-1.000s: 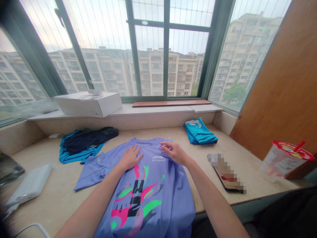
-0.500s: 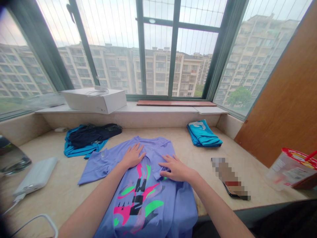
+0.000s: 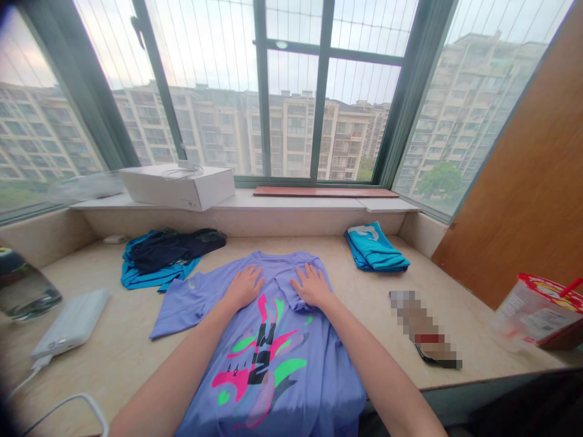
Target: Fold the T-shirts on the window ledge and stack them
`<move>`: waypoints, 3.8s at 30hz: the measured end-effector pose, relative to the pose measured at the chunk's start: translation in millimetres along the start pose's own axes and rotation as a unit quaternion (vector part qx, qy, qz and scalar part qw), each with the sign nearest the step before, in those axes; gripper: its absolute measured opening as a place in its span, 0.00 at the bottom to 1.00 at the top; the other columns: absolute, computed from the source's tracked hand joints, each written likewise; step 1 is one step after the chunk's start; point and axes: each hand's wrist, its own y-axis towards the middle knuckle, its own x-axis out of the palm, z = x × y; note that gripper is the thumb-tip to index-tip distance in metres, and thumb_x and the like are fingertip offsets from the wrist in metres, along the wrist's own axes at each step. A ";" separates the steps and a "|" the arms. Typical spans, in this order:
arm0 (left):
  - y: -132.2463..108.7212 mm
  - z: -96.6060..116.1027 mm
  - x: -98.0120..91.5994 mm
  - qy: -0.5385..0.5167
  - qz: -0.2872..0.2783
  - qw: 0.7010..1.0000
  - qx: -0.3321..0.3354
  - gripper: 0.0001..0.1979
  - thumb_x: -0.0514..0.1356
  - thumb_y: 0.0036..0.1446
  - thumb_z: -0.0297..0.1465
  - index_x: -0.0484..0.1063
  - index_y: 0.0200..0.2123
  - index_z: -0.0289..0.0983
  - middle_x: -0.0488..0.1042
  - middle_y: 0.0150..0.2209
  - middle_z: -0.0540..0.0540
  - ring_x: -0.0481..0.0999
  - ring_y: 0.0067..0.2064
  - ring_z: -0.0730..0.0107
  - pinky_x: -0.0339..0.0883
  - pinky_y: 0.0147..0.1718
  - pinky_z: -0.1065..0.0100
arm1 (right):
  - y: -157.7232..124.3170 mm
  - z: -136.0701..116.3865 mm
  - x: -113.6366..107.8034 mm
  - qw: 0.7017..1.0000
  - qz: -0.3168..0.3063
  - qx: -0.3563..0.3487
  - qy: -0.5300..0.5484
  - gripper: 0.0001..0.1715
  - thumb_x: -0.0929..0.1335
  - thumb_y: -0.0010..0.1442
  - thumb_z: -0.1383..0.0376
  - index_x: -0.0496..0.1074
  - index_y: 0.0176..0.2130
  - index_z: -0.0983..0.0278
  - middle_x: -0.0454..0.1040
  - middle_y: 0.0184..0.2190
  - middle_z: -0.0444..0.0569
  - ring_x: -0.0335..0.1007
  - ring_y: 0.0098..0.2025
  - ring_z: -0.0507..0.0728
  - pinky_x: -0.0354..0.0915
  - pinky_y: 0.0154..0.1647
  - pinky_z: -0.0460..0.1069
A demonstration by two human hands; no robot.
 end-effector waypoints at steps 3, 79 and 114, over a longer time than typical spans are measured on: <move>-0.1 -1.2 1.0 0.002 -0.008 1.000 -0.001 0.30 0.45 0.70 0.43 0.59 0.68 0.32 0.55 0.71 0.31 0.52 0.72 0.46 0.47 0.67 0.45 | -13.2 2.9 -4.5 0.999 -0.025 -0.029 0.007 0.42 0.50 0.71 0.43 0.46 0.73 0.62 0.37 0.75 0.60 0.29 0.76 0.66 0.34 0.73 0.66; -74.6 -33.4 -52.7 -0.011 -0.132 0.985 0.106 0.32 0.49 0.69 0.45 0.58 0.69 0.31 0.53 0.71 0.31 0.52 0.72 0.49 0.48 0.68 0.50 | -21.9 -3.4 15.0 0.993 -0.030 -0.112 -0.012 0.41 0.52 0.71 0.45 0.45 0.74 0.59 0.39 0.75 0.52 0.32 0.76 0.62 0.32 0.73 0.65; 8.3 3.6 -18.7 -0.114 -0.069 0.990 0.051 0.29 0.51 0.68 0.42 0.61 0.67 0.34 0.56 0.70 0.33 0.53 0.72 0.47 0.47 0.68 0.46 | -18.6 10.7 7.6 0.996 -0.009 -0.091 0.012 0.36 0.52 0.73 0.47 0.53 0.72 0.58 0.44 0.74 0.55 0.36 0.75 0.67 0.39 0.72 0.68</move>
